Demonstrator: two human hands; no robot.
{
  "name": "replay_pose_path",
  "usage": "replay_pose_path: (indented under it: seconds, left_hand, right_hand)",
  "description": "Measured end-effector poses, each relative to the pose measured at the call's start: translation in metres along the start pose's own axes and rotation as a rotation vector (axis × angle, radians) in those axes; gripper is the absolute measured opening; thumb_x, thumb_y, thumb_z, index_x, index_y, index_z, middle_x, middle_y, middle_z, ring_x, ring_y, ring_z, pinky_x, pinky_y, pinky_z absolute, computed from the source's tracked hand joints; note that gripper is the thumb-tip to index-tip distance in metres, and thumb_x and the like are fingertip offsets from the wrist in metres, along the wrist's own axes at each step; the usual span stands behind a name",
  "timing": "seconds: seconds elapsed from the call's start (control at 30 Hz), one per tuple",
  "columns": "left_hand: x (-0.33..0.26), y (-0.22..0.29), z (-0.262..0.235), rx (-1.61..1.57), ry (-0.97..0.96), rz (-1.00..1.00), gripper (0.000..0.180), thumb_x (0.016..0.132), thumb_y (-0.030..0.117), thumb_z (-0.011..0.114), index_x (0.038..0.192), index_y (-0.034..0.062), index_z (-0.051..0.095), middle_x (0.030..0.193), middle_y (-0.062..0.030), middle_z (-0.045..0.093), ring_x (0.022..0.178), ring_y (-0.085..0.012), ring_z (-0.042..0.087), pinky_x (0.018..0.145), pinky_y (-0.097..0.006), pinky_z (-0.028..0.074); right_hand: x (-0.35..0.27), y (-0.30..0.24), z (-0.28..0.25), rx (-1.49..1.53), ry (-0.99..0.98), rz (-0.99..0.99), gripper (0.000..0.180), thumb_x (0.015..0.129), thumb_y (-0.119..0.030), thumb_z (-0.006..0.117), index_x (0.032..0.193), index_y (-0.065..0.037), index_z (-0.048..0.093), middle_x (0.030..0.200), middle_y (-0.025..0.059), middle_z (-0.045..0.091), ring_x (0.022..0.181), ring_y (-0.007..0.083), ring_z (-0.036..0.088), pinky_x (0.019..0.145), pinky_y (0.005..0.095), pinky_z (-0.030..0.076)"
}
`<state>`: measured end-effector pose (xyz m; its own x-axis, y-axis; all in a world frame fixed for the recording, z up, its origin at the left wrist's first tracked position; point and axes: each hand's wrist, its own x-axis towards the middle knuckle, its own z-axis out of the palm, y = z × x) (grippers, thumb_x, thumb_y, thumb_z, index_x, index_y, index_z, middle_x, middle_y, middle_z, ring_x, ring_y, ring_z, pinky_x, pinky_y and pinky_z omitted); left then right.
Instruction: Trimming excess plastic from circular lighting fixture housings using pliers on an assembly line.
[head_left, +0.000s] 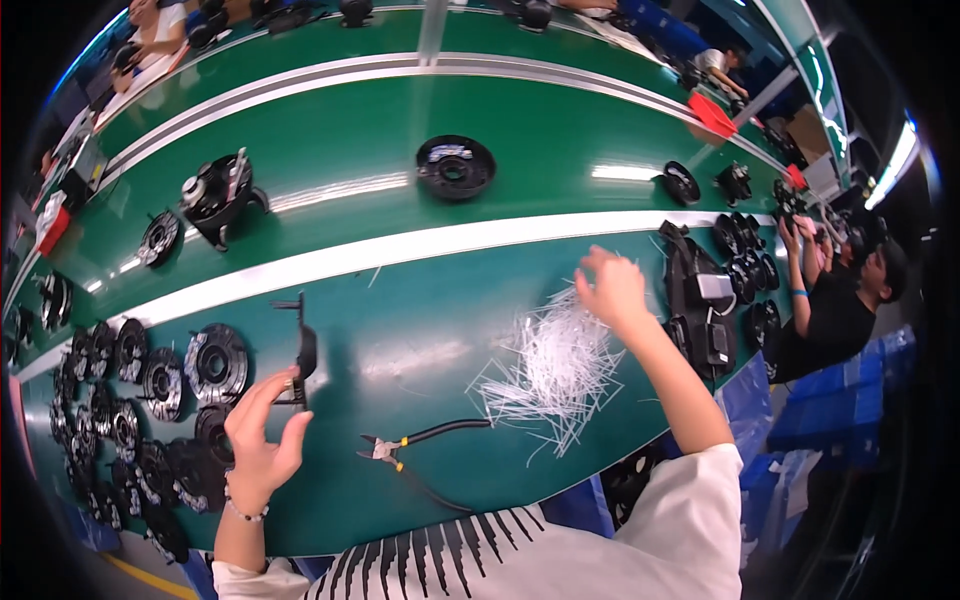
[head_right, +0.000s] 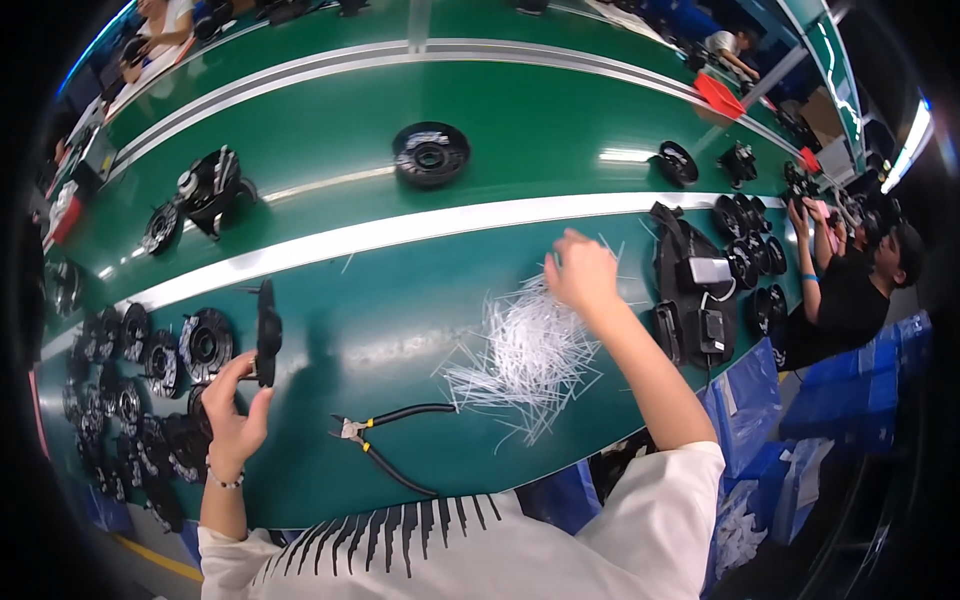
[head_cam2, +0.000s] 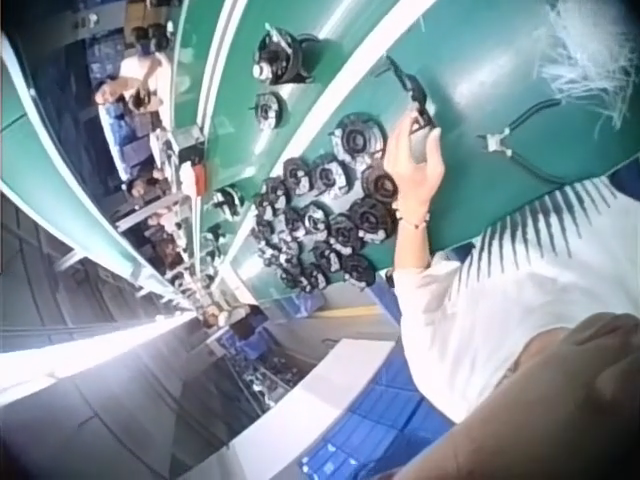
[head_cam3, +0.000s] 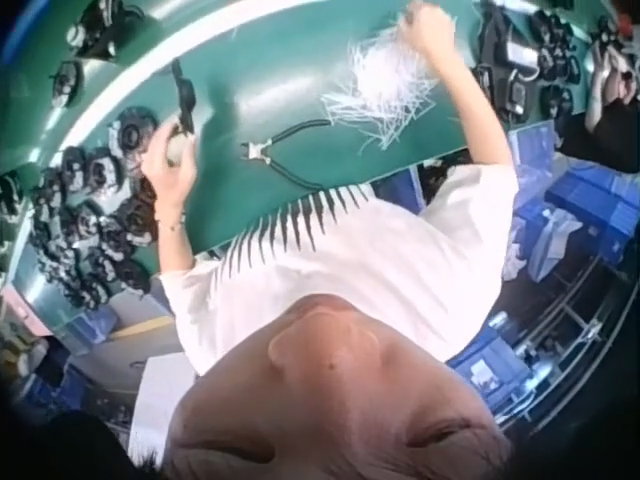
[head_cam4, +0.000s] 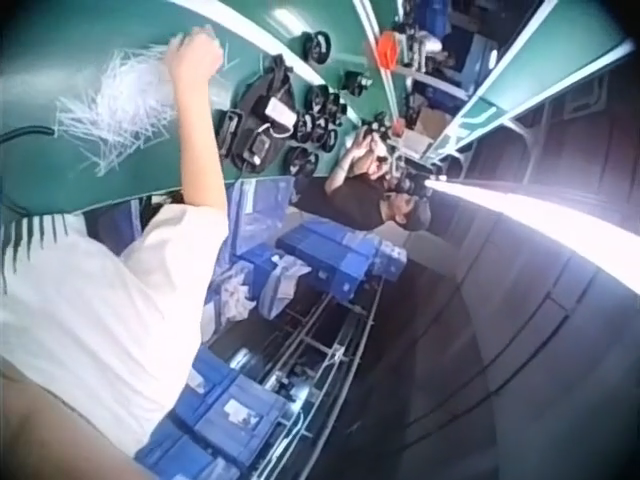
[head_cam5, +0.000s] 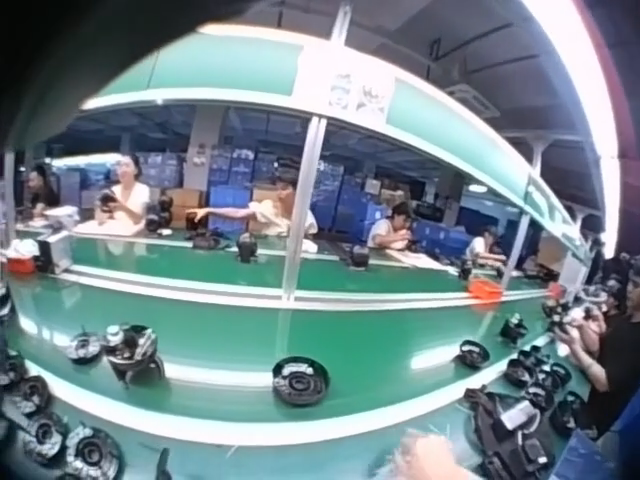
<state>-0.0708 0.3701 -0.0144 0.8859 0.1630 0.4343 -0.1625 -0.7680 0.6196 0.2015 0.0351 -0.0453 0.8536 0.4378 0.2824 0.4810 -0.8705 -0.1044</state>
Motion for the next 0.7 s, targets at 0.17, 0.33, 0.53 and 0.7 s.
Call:
replay_pose_path:
  seconds: [0.17, 0.33, 0.53, 0.7]
  left_hand:
    - [0.002, 0.012, 0.003, -0.05, 0.038, 0.094, 0.035, 0.066, 0.001, 0.064, 0.098, -0.0054, 0.054, 0.098, -0.0193, 0.06, 0.089, -0.0321, 0.059, 0.077, -0.034, 0.047]
    - [-0.025, -0.006, -0.009, -0.067, 0.117, -0.054, 0.033, 0.067, 0.003, 0.064, 0.097, -0.0052, 0.054, 0.096, -0.0197, 0.06, 0.087, -0.0315, 0.06, 0.077, -0.033, 0.047]
    - [-0.015, -0.003, -0.005, -0.01, 0.072, -0.016, 0.033, 0.066, 0.001, 0.065, 0.097, -0.0037, 0.054, 0.099, -0.0179, 0.06, 0.092, -0.0317, 0.059, 0.079, -0.034, 0.046]
    - [-0.013, 0.008, 0.004, 0.097, 0.033, 0.017, 0.033, 0.067, 0.003, 0.065, 0.098, -0.002, 0.054, 0.101, -0.0144, 0.06, 0.097, -0.0305, 0.057, 0.081, -0.036, 0.046]
  right_hand:
    - [0.056, 0.062, 0.046, -0.147, 0.258, -0.016, 0.033, 0.076, -0.023, 0.056, 0.096, 0.003, 0.057, 0.117, 0.0225, 0.049, 0.103, 0.0395, 0.049, 0.085, 0.042, 0.043]
    - [0.025, 0.074, 0.055, -0.194, -0.042, 0.195, 0.031, 0.079, -0.027, 0.054, 0.079, 0.003, 0.057, 0.086, 0.0235, 0.058, 0.075, 0.0389, 0.058, 0.067, 0.0438, 0.048]
    - [0.039, -0.007, -0.007, -0.15, -0.068, 0.003, 0.018, 0.067, -0.017, 0.065, 0.075, -0.002, 0.061, 0.08, 0.0172, 0.062, 0.076, 0.0354, 0.061, 0.069, 0.0402, 0.049]
    - [0.108, -0.045, 0.041, -0.159, 0.153, -0.412, 0.053, 0.061, -0.009, 0.067, 0.111, -0.003, 0.049, 0.127, 0.0155, 0.04, 0.118, 0.0328, 0.036, 0.095, 0.0445, 0.034]
